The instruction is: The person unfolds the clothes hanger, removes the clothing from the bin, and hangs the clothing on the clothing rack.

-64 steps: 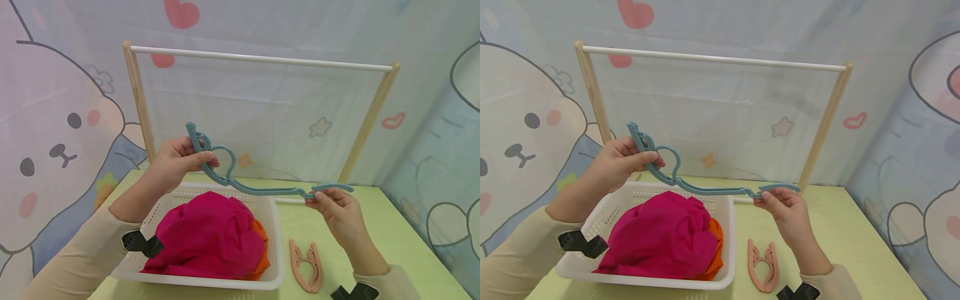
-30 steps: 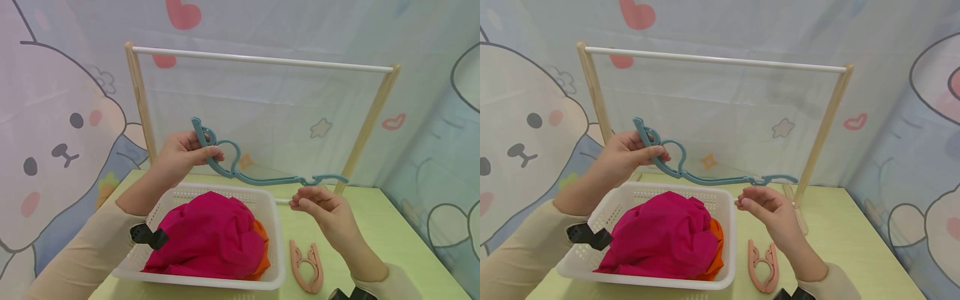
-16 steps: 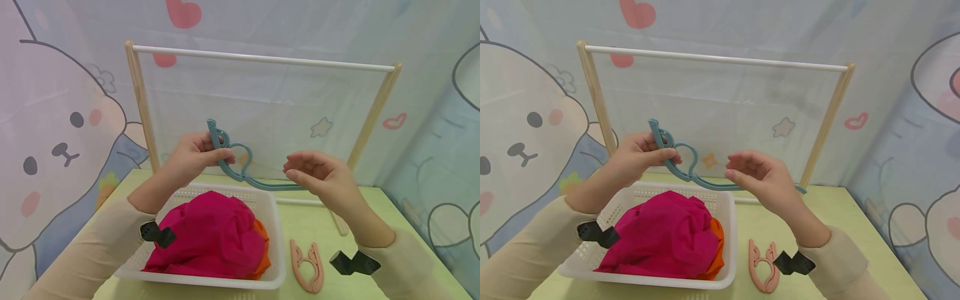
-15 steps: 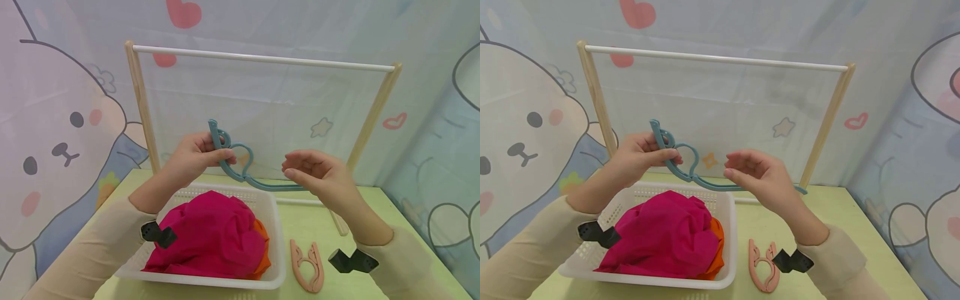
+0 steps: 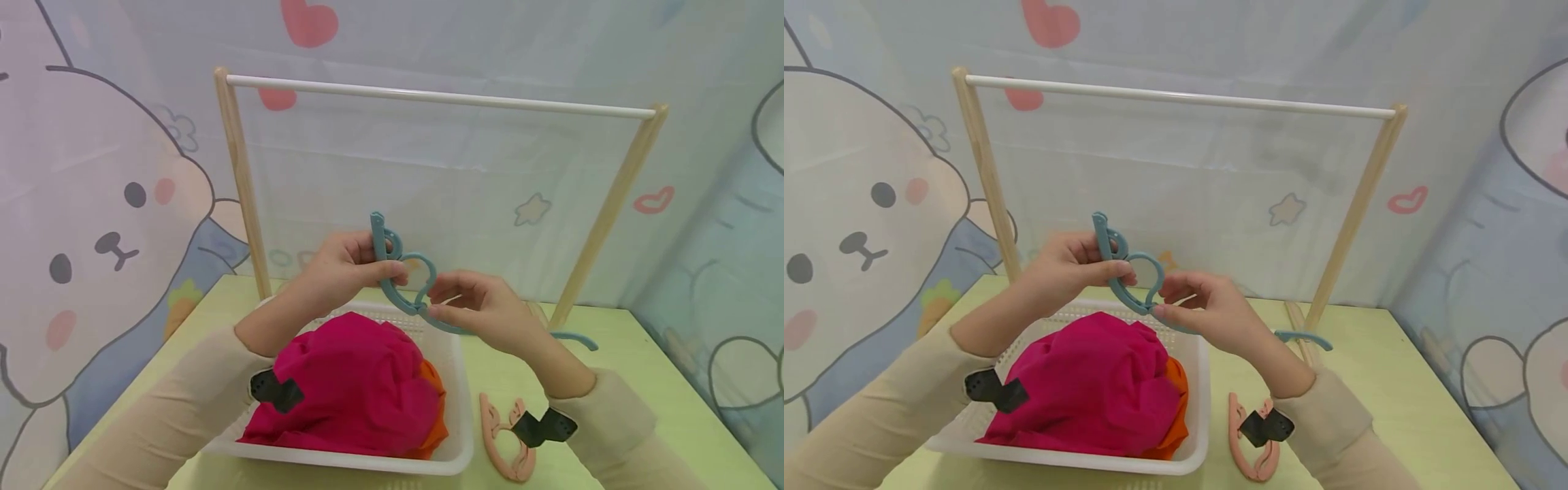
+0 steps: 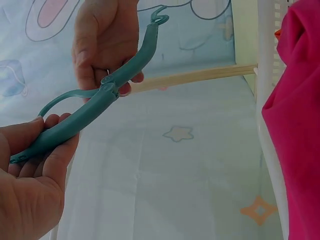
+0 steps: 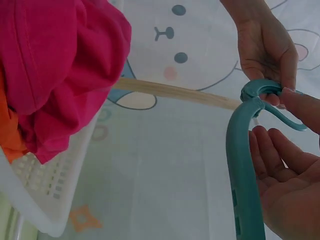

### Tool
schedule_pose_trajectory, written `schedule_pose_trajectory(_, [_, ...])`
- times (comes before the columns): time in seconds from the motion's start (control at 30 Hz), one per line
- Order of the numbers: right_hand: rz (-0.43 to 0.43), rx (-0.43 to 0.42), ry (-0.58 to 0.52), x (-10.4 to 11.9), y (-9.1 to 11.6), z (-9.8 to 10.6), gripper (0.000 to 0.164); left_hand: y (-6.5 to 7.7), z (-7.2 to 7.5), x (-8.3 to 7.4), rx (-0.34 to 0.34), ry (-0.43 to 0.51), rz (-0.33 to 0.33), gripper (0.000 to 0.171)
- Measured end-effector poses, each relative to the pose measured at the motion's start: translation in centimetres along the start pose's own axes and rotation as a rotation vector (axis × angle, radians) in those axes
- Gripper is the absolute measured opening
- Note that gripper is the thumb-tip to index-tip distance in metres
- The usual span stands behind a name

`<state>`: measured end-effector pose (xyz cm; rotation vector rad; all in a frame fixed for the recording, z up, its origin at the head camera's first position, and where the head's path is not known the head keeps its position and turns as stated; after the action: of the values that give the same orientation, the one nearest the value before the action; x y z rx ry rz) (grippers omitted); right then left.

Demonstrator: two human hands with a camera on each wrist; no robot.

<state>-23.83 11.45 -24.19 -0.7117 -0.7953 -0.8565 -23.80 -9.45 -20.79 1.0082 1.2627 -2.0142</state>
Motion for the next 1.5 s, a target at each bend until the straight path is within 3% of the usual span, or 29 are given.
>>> schedule_pose_trajectory(0.27, [0.026, 0.043, 0.004, -0.6, 0.1, -1.3, 0.014, 0.3, -0.7, 0.0, 0.036, -0.007, -0.034, 0.011])
schedule_pose_trajectory(0.57, [0.139, -0.005, 0.037, -0.7, 0.4, -1.3, 0.011, 0.4, -1.0, 0.2, 0.041, 0.038, -0.042, 0.011])
schedule_pose_trajectory(0.73, [0.165, -0.041, 0.014, -0.6, 0.6, -0.9, 0.011, 0.6, -0.8, 0.2, 0.009, 0.076, -0.038, 0.014])
schedule_pose_trajectory(1.07, [0.156, -0.131, -0.051, -0.5, 0.7, -0.1, 0.014, 1.2, -1.0, 0.9, -0.123, 0.242, -0.077, 0.006])
schedule_pose_trajectory(1.27, [0.145, -0.181, -0.022, -0.4, 0.8, 0.3, 0.014, 1.9, -1.7, 1.4, -0.229, 0.366, -0.101, 0.013])
schedule_pose_trajectory(1.37, [0.137, -0.197, -0.006, -0.2, 0.9, 0.5, 0.014, 2.3, -2.2, 1.8, -0.284, 0.439, -0.117, 0.007])
schedule_pose_trajectory(1.5, [0.114, -0.206, -0.002, -0.1, 1.0, 0.7, 0.013, 2.9, -2.9, 2.5, -0.366, 0.520, -0.085, 0.003])
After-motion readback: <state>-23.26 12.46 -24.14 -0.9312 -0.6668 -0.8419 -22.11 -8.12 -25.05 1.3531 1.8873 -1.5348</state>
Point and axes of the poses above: each hand's wrist, its own y-axis away from the middle knuckle, its own z-axis out of the back of the hand, x = y × z, the point moved 3 cm from there along -y, towards the middle knuckle, and after that the axes turned 10 degrees about -z, right-handed, at the moved point
